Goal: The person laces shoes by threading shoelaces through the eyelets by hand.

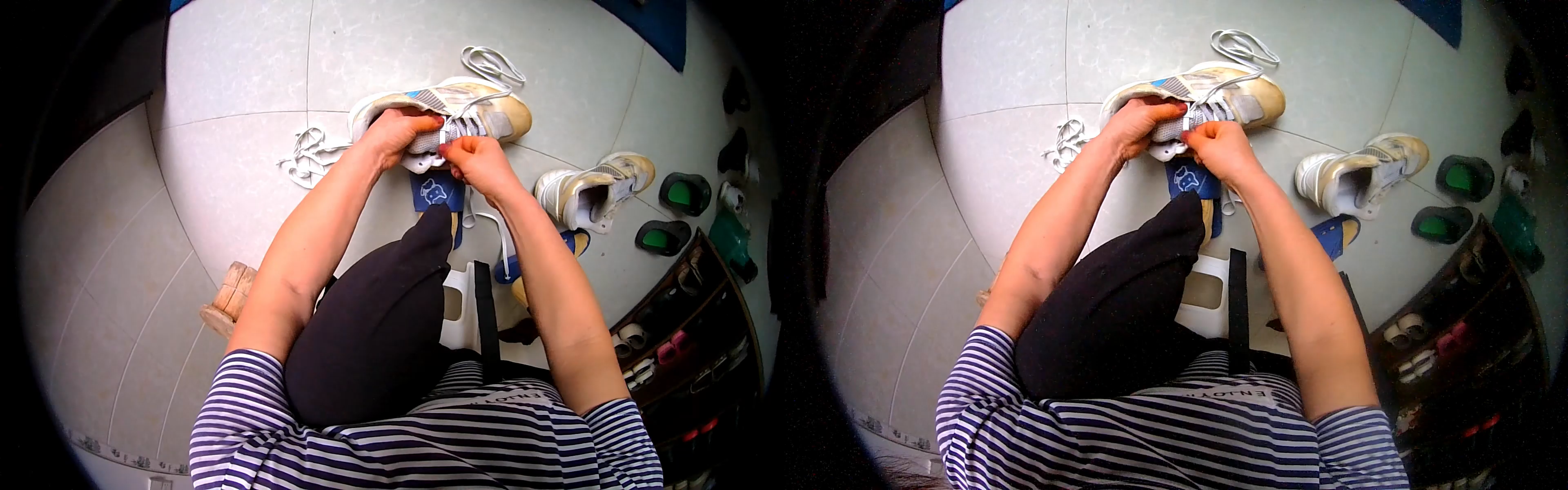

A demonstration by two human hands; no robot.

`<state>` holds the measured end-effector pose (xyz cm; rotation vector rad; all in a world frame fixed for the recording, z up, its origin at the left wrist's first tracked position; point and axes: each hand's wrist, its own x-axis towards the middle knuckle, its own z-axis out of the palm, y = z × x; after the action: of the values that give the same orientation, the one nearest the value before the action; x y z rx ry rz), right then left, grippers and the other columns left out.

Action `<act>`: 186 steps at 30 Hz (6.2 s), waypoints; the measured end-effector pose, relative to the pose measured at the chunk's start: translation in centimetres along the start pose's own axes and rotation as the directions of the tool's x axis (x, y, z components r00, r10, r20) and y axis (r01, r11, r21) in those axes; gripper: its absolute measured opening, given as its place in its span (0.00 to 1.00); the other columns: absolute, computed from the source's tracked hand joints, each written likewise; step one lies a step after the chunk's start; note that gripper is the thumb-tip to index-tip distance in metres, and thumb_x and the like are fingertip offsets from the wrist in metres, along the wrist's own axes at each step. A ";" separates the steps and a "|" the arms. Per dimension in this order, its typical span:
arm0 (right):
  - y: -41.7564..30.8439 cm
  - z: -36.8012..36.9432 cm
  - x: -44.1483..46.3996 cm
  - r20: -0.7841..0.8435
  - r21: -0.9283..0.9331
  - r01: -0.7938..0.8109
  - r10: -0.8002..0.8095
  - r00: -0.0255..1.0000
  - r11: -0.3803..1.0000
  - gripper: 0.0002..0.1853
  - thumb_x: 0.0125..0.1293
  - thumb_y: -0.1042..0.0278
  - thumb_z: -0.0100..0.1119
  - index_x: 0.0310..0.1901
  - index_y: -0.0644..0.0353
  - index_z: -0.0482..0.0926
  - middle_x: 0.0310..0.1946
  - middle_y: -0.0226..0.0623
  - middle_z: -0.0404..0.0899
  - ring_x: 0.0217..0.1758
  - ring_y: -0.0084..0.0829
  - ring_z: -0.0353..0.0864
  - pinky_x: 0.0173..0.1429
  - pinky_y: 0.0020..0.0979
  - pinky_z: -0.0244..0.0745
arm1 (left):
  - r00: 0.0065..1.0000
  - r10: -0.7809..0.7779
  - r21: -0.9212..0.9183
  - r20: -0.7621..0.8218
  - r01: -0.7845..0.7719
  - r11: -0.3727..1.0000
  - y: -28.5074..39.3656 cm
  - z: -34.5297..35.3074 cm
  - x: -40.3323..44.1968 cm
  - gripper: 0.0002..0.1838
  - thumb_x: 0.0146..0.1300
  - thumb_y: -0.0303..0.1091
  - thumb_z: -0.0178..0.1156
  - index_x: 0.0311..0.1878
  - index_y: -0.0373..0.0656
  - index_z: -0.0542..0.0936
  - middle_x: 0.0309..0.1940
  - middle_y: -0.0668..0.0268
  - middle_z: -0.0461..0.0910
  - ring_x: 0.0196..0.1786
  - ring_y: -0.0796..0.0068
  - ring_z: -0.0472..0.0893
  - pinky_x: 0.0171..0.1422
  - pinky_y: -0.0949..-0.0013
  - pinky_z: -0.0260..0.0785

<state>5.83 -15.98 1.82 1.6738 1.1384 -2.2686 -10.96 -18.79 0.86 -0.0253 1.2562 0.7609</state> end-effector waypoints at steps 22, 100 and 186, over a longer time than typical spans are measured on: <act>-8.9 -6.1 3.1 -0.225 0.485 0.227 -0.130 0.966 0.845 0.07 0.62 0.70 0.57 0.39 0.62 0.79 0.26 0.29 0.77 0.20 0.13 0.65 0.21 0.14 0.56 | 0.998 -0.019 0.280 0.058 0.002 0.960 0.1 -1.1 -0.4 0.17 0.49 0.20 0.64 0.45 0.36 0.78 0.40 0.62 0.79 0.42 0.75 0.78 0.50 0.73 0.71; -5.5 -4.0 -4.4 0.205 -0.053 0.432 -0.413 0.887 0.901 0.11 0.58 0.79 0.61 0.43 0.70 0.76 0.31 0.37 0.81 0.35 0.20 0.80 0.40 0.22 0.76 | 0.995 0.090 0.402 0.051 -0.103 0.910 0.7 4.1 -6.0 0.14 0.68 0.36 0.54 0.27 0.40 0.75 0.19 0.72 0.74 0.21 0.86 0.69 0.24 0.78 0.60; -13.3 -0.4 -24.4 0.195 -0.632 0.720 -0.840 0.507 0.288 0.06 0.57 0.78 0.60 0.37 0.64 0.77 0.29 0.34 0.77 0.34 0.27 0.76 0.42 0.28 0.74 | 0.765 0.614 0.265 0.195 -0.644 0.718 6.1 0.3 -23.5 0.04 0.61 0.32 0.55 0.33 0.45 0.77 0.23 0.70 0.77 0.24 0.81 0.76 0.26 0.75 0.67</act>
<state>9.27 -14.44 29.37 1.0721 2.9178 -1.5639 -16.29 -25.85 23.48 0.7406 1.2897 1.1193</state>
